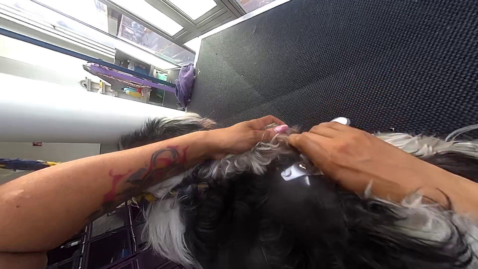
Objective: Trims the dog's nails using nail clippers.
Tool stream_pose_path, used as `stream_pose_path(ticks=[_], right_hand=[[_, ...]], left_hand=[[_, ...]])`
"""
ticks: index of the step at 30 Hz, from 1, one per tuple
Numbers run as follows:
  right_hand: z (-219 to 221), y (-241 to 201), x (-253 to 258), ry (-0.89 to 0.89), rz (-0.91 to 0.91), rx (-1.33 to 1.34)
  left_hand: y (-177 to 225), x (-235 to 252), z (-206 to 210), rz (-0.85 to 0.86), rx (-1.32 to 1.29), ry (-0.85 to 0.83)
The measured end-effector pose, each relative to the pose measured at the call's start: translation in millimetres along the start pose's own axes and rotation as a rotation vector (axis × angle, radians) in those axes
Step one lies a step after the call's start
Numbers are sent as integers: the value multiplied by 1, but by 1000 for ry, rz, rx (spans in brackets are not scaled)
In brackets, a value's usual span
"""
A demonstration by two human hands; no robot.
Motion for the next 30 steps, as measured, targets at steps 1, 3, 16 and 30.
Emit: stream_pose_path(ticks=[1,3,16,30], right_hand=[[-5,1,-3,31,13,24],[-12,4,-7,52,55,53],[7,-5,-2,-30,-123,-9],[-1,6,-9,-26,-125,59]], left_hand=[[1,0,-2,4,-24,11],[2,-1,-4,19,-73,37],[11,-1,-6,-29,-97,121],[15,-17,-6,10,-132,42]])
Point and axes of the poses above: each hand's wrist, its own x-axis towards the middle knuckle, its own z-axis out of the palm, y = z × x, the point moved 4 cm from there along x, towards the middle knuckle, and after that the axes turned 5 degrees about -y, right-handed, at the moved point
